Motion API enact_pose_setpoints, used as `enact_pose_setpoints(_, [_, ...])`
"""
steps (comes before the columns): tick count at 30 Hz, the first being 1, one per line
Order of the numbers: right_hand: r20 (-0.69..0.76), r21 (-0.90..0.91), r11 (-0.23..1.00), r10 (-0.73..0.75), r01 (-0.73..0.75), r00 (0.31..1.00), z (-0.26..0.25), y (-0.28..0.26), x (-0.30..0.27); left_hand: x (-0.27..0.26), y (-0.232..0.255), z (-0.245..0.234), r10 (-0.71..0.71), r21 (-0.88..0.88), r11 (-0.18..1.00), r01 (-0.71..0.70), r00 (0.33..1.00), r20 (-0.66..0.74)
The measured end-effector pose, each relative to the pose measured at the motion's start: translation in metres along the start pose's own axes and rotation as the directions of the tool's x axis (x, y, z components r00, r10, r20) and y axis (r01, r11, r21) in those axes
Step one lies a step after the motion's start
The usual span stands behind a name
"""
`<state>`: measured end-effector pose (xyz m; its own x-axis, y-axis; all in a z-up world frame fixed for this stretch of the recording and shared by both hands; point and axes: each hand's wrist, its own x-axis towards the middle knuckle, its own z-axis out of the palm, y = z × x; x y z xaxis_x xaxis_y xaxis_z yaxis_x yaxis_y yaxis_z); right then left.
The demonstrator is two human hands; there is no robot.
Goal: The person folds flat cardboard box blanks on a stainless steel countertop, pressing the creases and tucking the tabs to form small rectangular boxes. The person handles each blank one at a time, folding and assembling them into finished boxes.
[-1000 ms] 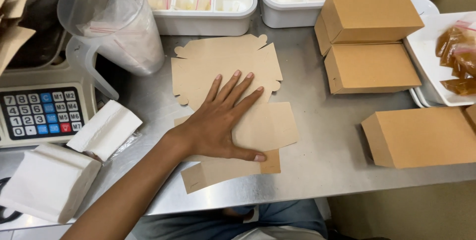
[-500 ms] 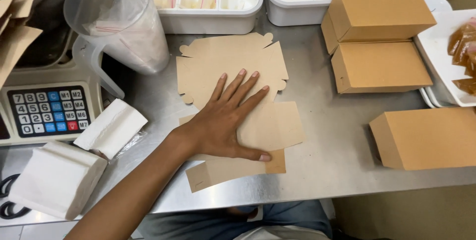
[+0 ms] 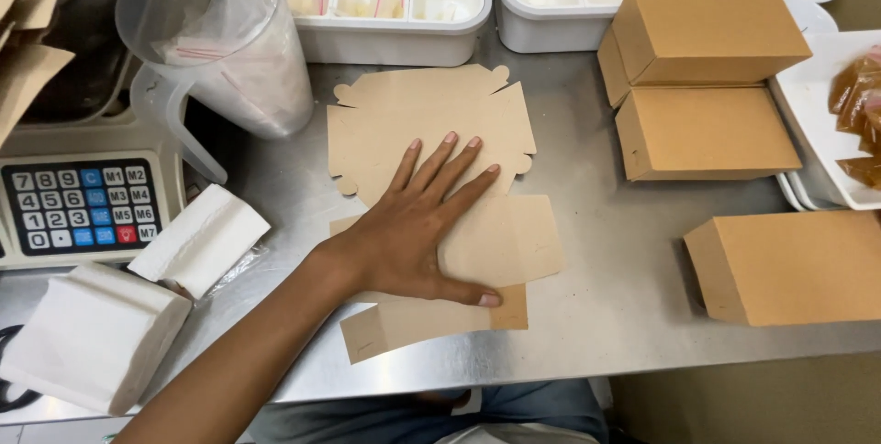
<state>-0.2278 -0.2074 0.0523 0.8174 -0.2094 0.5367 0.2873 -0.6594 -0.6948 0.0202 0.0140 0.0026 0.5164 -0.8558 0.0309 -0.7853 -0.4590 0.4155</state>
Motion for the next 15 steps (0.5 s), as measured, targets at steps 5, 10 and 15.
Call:
enact_pose_setpoints(5, [0.018,-0.026,1.000,-0.015,0.016,1.000,0.015,0.021,0.024,0.000,-0.004,0.002,0.021,-0.015,1.000,-0.021,1.000,-0.014])
enact_pose_setpoints(10, [0.040,-0.036,0.998,-0.052,0.053,0.998,0.038,0.051,0.056,-0.003,-0.004,0.006,0.026,-0.025,0.999,-0.026,0.999,-0.019])
enact_pose_setpoints(15, [0.660,-0.089,0.981,-0.070,0.171,0.748,0.073,0.080,0.086,-0.001,-0.005,0.016,0.063,0.050,0.997,-0.060,0.996,-0.070])
